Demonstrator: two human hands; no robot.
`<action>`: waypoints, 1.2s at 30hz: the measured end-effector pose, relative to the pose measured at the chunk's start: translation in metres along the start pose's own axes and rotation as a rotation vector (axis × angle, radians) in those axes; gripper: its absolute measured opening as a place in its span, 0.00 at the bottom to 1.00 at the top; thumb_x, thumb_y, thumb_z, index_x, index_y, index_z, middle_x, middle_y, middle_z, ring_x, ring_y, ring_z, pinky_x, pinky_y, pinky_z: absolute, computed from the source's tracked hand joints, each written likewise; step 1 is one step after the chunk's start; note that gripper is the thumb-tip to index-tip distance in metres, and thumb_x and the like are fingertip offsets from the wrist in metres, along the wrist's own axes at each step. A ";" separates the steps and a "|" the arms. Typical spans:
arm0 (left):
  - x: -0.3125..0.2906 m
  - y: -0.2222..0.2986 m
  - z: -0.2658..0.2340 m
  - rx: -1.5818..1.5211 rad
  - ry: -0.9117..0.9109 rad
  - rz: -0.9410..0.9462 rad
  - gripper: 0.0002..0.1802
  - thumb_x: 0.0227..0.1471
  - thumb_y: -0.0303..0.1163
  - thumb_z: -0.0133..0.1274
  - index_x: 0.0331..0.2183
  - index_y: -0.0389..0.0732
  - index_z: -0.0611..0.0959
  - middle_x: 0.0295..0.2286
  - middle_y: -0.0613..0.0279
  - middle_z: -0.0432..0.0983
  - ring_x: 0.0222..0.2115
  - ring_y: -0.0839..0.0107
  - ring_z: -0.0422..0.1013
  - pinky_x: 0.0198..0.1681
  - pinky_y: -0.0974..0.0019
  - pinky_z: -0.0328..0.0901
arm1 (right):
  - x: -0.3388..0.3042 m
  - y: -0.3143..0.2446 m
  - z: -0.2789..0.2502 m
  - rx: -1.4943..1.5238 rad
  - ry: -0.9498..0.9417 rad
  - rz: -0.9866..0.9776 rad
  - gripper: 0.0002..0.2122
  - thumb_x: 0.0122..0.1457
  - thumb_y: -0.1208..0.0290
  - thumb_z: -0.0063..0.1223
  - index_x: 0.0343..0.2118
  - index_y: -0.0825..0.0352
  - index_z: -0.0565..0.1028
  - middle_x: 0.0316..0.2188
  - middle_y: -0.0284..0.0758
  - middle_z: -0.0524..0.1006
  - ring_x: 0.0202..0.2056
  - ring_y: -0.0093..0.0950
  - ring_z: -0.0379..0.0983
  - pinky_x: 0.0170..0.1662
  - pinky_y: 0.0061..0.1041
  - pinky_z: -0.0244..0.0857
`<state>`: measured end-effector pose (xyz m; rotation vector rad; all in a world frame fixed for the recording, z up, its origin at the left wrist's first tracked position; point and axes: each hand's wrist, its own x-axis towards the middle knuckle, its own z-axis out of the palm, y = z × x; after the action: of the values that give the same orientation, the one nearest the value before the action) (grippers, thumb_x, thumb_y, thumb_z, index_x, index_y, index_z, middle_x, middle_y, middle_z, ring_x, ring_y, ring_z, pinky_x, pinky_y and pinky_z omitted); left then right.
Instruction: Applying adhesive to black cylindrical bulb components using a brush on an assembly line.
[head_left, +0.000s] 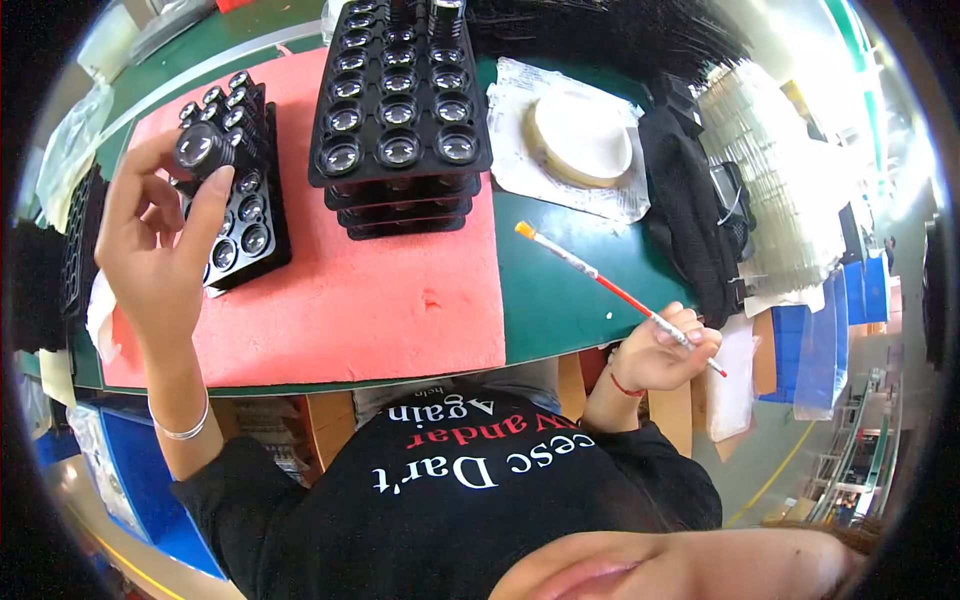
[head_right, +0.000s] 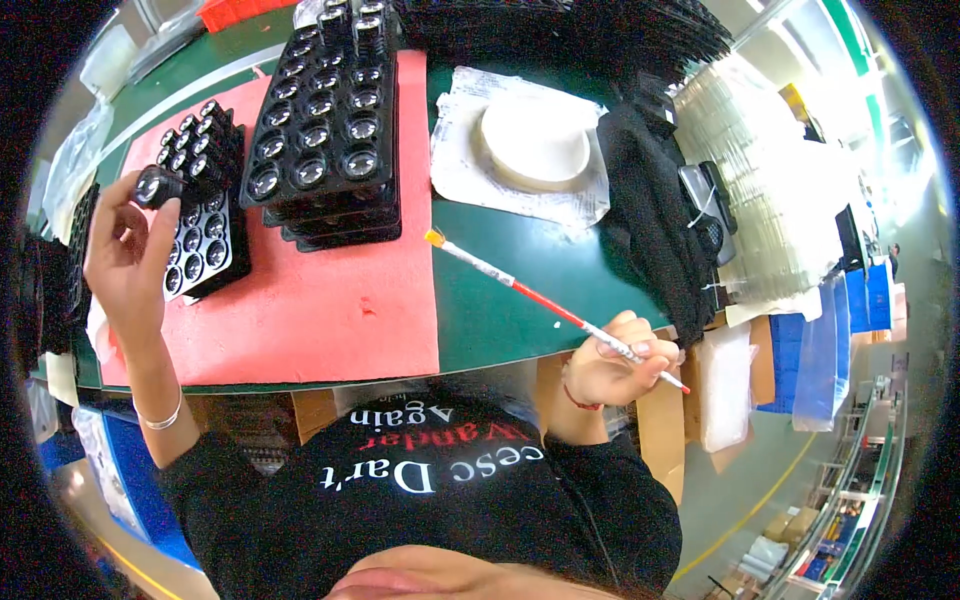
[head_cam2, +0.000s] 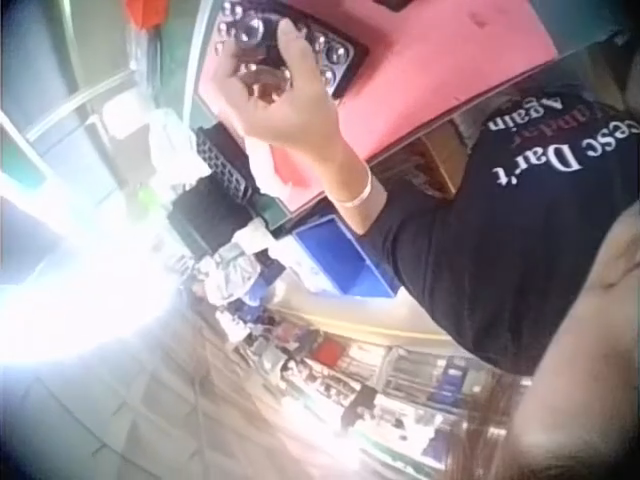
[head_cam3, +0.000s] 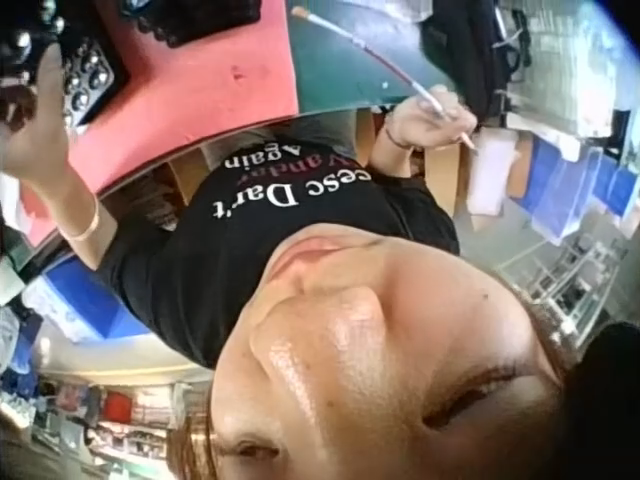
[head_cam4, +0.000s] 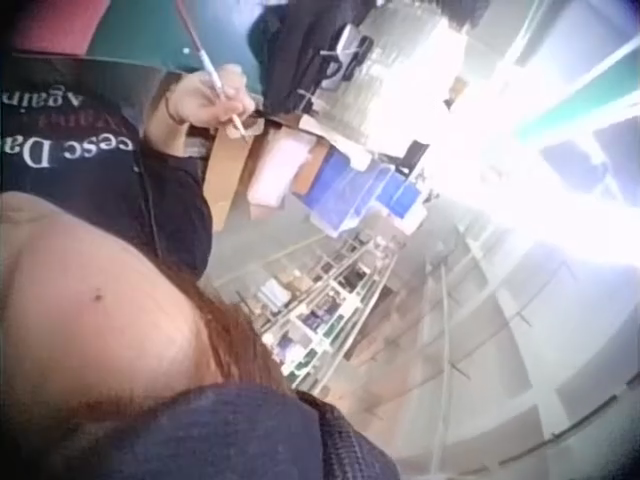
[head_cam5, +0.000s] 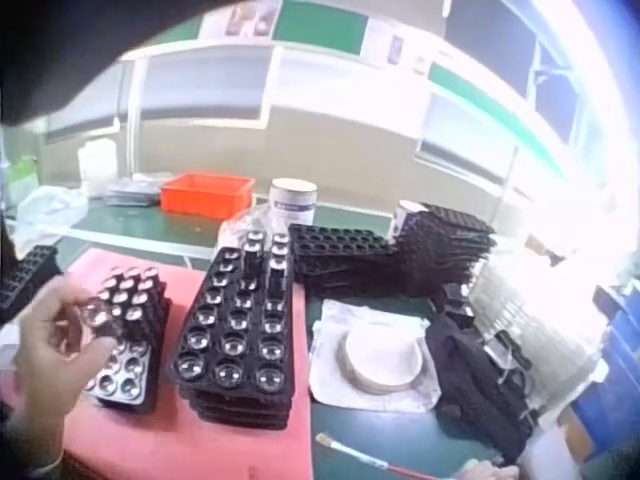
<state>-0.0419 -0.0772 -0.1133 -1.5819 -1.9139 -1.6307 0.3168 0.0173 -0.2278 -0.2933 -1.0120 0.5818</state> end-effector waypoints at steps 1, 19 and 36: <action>0.000 -0.008 0.000 0.050 -0.008 -0.054 0.16 0.38 0.23 0.59 0.35 0.36 0.77 0.23 0.73 0.66 0.17 0.89 0.51 0.18 0.84 0.47 | 0.000 0.000 0.000 -0.010 -0.005 -0.009 0.13 0.61 0.61 0.31 0.23 0.64 0.59 0.09 0.27 0.56 0.12 0.18 0.54 0.19 0.17 0.45; 0.000 -0.030 0.003 0.485 -0.280 -0.248 0.17 0.38 0.37 0.60 0.31 0.37 0.79 0.15 0.68 0.67 0.15 0.80 0.57 0.20 0.74 0.54 | 0.000 0.000 0.001 -0.029 -0.041 -0.044 0.13 0.61 0.63 0.31 0.23 0.65 0.60 0.08 0.28 0.57 0.11 0.18 0.53 0.17 0.16 0.47; 0.115 -0.008 0.102 0.467 -0.345 0.322 0.24 0.41 0.48 0.55 0.36 0.39 0.76 0.31 0.59 0.72 0.30 0.67 0.67 0.36 0.67 0.61 | 0.004 -0.003 0.002 -0.105 -0.131 -0.069 0.13 0.60 0.63 0.34 0.25 0.67 0.63 0.11 0.34 0.65 0.12 0.22 0.59 0.19 0.20 0.51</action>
<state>-0.0483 0.0728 -0.0787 -1.9105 -1.8733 -0.7533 0.3175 0.0176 -0.2221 -0.3147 -1.1772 0.4907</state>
